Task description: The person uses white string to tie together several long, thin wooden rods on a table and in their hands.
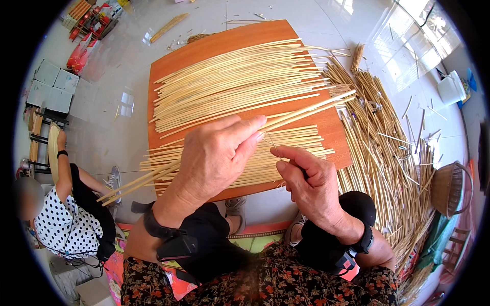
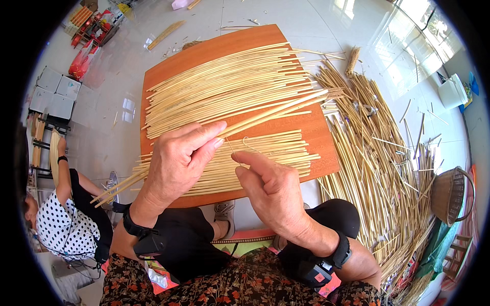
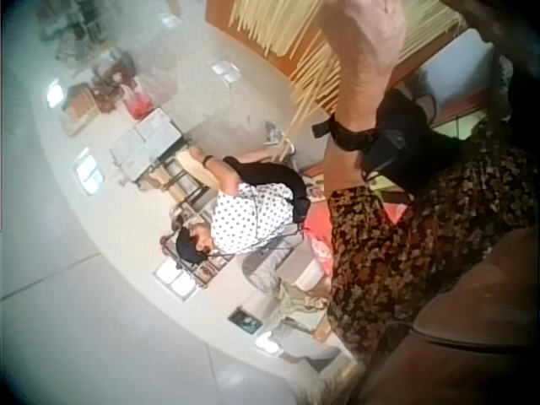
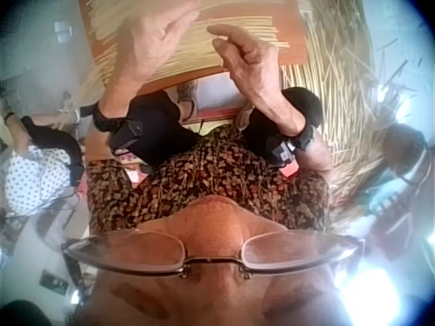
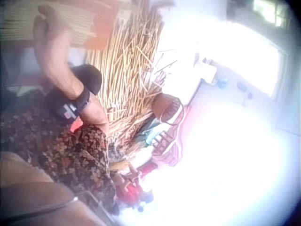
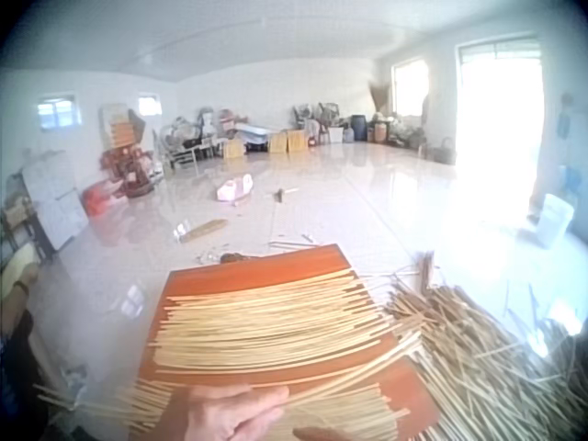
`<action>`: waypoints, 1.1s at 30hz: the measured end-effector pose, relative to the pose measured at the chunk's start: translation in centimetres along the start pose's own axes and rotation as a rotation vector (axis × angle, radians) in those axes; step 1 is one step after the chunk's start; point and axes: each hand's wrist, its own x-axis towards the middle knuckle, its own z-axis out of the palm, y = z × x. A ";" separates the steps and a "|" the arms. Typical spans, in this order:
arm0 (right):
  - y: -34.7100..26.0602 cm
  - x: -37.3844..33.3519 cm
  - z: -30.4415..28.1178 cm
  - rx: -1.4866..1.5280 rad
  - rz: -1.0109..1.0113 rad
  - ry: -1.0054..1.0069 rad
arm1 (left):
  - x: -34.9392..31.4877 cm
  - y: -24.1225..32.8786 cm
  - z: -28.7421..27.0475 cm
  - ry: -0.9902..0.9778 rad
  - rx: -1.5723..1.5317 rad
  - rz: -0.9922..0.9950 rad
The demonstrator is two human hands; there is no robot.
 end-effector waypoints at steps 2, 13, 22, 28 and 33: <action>0.0 0.0 0.0 0.007 -0.008 0.003 | 0.0 0.1 0.0 0.017 0.033 0.024; -0.7 -0.6 0.0 0.141 0.128 0.008 | -0.9 1.3 0.4 0.067 0.259 0.106; 0.5 0.0 0.0 0.137 0.139 0.033 | -0.7 1.1 1.1 0.013 0.255 0.094; -0.2 0.5 -0.3 0.179 0.174 0.012 | -0.4 1.3 1.3 0.039 0.212 -0.013; 0.0 0.3 -0.3 0.244 0.191 0.020 | -0.4 0.5 1.6 0.048 0.252 0.062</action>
